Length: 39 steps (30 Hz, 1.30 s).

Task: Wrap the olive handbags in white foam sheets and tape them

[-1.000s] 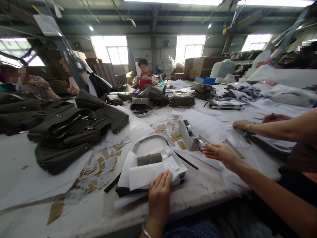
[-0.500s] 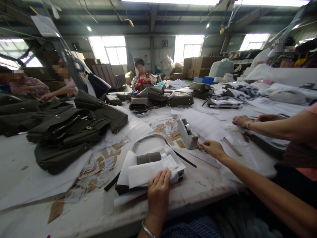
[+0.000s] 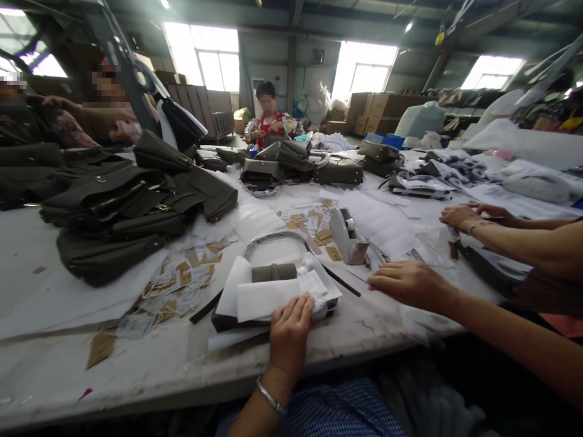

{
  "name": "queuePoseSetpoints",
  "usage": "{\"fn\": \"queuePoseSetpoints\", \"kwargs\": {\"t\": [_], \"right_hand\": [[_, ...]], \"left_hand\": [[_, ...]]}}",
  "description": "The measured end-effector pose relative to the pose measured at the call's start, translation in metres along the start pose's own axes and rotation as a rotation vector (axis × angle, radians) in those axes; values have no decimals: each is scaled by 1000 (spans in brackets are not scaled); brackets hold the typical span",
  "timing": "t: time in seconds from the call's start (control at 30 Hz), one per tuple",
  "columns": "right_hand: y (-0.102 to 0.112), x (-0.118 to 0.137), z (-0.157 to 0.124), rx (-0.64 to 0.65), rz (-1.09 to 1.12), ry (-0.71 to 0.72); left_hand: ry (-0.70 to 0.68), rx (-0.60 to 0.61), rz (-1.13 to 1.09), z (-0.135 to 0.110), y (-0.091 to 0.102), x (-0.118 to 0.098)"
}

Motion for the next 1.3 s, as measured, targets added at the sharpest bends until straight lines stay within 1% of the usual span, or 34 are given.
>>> {"fn": "queuePoseSetpoints", "kwargs": {"t": [0.07,0.17,0.23,0.33,0.4,0.5,0.67,0.8,0.9,1.0,1.13,1.3], "right_hand": [[-5,21,17,71,87,64],[-18,48,46,173,176,197],[-29,61,66,204,226,281],[-50,69,94,236,269,356],[-66,69,109,281,229,387],[-87,69,124,369,137,419],[-105,68,140,467,43,436],[-119,65,152,504,18,431],[-128,66,157,522,16,461],[-132,65,159,541,0,461],[-134,62,157,624,-24,449],[-133,62,157,645,-52,448]], "left_hand": [[8,3,5,0,0,0],[24,-8,5,0,0,0],[31,-16,0,0,0,0],[30,-23,-3,0,-1,0],[29,-30,-3,0,-2,0],[37,-60,-8,1,-1,1],[37,-85,-26,2,2,1],[36,-80,-13,3,4,1],[53,-82,-12,2,3,3],[73,-98,-27,1,4,4],[70,-116,-41,2,6,3],[36,-78,-5,3,5,1]]}}
Point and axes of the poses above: each hand's wrist, its own z-axis towards the middle knuckle, its own y-axis out of the back of the hand, x = y × z, the point moved 8 cm from there along z, towards the middle knuckle, and after that the axes turned 12 degrees about -x, right-handed, at the moved point
